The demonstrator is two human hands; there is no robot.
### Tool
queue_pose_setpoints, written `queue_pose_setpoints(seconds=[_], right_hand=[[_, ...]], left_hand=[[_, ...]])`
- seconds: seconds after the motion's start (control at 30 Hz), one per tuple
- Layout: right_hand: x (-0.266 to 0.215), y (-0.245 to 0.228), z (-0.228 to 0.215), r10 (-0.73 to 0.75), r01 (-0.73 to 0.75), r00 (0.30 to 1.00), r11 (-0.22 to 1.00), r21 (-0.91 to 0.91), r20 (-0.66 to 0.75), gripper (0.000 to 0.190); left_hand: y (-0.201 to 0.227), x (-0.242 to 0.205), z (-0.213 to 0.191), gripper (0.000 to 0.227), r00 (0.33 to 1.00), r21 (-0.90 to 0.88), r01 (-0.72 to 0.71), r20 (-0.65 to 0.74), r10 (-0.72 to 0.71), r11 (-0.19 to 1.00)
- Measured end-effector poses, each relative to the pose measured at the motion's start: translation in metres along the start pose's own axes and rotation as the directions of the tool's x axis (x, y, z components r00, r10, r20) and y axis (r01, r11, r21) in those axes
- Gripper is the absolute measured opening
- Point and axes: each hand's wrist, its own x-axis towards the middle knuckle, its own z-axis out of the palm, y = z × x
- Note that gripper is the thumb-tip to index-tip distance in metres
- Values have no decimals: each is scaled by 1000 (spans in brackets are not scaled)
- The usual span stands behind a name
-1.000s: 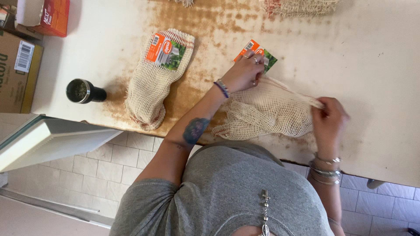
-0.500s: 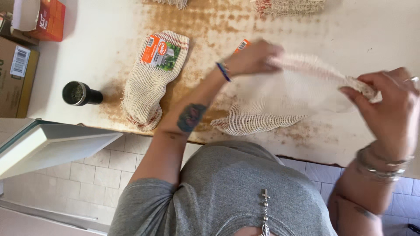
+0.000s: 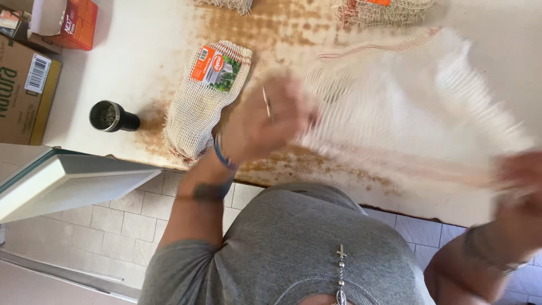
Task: The person picks up mesh cleaning bags from a table, removes the product labels, and folds the bags into smaller rectangles by hand.
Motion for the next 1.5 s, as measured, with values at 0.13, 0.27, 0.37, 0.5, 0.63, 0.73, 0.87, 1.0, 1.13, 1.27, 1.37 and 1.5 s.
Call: queue_pose_setpoints(seconds=[0.13,0.27,0.37,0.5,0.63,0.73,0.87,1.0,1.13,1.27,1.37,1.5], right_hand=[[-4,-27,38,100,-35,939,979,-199,329,28],[-28,-19,75,299,-171,703,952,-256,645,46],[-29,-23,90,361,-220,684,931,-292,634,46],[-14,-22,119,313,-197,852,934,-297,420,29],[-13,-6,142,370,-170,822,885,-434,433,39],[-10,-4,149,458,-158,716,842,-517,527,72],[-7,-1,147,496,-147,679,813,-563,540,90],[-7,0,149,415,-108,780,826,-553,468,88],[-4,-7,167,253,-10,875,861,-508,412,77],[-3,-8,179,309,-20,771,886,-464,557,73],[0,-11,186,295,-54,779,911,-409,554,70],[3,-8,191,278,-49,844,891,-451,459,52]], left_hand=[[-1,-97,54,28,931,-117,240,309,-194,964],[-11,-144,92,37,530,-34,625,752,-392,780],[-35,-121,90,20,307,167,800,711,-632,576],[-106,-106,115,24,235,244,917,309,-922,315],[-200,-155,183,13,451,181,866,121,-884,466],[-231,-145,205,47,369,145,910,138,-919,387],[-223,-120,210,17,316,233,910,151,-937,344],[-159,-95,217,46,588,229,746,213,-780,625],[-104,-59,186,58,709,-109,499,622,-332,860],[-134,-45,159,25,410,149,857,380,-829,493],[-188,-67,185,56,369,332,795,401,-838,508],[-241,-101,217,65,549,238,575,596,-586,782]])
